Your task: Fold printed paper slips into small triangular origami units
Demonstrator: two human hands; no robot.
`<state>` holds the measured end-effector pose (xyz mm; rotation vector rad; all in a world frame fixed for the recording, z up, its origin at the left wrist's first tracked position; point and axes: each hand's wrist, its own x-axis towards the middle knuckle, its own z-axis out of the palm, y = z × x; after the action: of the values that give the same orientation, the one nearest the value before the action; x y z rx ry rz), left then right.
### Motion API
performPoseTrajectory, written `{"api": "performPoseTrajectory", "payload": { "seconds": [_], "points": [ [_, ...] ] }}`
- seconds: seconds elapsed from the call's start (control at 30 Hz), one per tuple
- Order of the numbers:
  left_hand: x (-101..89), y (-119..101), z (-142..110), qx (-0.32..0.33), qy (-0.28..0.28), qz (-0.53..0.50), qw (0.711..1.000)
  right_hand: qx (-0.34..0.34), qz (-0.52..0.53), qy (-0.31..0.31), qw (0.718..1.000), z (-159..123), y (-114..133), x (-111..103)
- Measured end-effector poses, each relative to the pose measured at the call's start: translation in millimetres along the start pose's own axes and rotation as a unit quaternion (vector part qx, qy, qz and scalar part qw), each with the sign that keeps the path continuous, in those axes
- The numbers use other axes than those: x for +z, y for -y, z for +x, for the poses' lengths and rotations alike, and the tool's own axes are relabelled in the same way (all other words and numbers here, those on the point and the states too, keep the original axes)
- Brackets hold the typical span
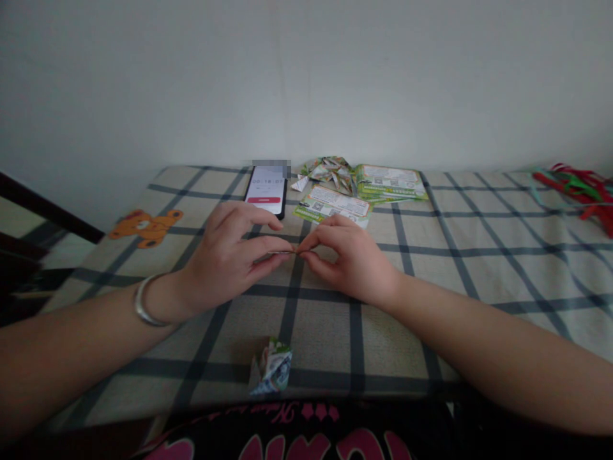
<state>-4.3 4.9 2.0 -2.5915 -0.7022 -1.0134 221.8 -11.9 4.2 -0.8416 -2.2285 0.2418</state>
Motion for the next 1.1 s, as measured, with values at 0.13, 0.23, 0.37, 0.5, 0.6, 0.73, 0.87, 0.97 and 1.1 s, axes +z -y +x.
{"api": "performPoseTrajectory", "payload": {
  "seconds": [0.13, 0.23, 0.37, 0.5, 0.6, 0.73, 0.87, 0.97, 1.1],
  "points": [
    [1.6, 2.9, 0.8, -0.013, 0.038, -0.044, 0.998, 0.024, 0.025, -0.005, 0.999, 0.5, -1.0, 0.2],
    [2.7, 3.5, 0.5, -0.02, 0.048, -0.043, 0.998, 0.037, 0.032, -0.003, 0.999, 0.1, -2.4, 0.5],
    [2.4, 0.3, 0.2, -0.035, 0.045, -0.066, 0.996, 0.023, 0.019, -0.022, 0.999, -0.9, -4.0, 1.3],
    [1.2, -4.2, -0.1, -0.076, 0.028, -0.124, 0.989, -0.009, -0.03, -0.071, 0.997, -1.5, -3.5, 1.3],
    [1.1, -4.9, -0.7, -0.082, 0.02, -0.149, 0.985, -0.012, -0.054, -0.089, 0.995, -1.3, -2.0, 0.7],
    [1.8, -3.4, -1.7, -0.026, 0.01, -0.086, 0.996, -0.007, -0.058, -0.092, 0.994, -0.8, -1.6, 0.2],
    [1.9, -2.4, -1.7, 0.02, 0.017, -0.035, 0.999, -0.051, -0.052, -0.078, 0.994, -1.8, -2.2, -0.7],
    [1.2, -2.7, -0.5, 0.043, 0.016, -0.026, 0.999, -0.077, -0.053, -0.063, 0.994, -3.2, -1.5, -2.0],
    [-0.2, -3.8, 0.5, 0.062, 0.017, -0.037, 0.997, -0.084, -0.071, -0.065, 0.992, -4.7, -0.1, -3.7]
  ]
}}
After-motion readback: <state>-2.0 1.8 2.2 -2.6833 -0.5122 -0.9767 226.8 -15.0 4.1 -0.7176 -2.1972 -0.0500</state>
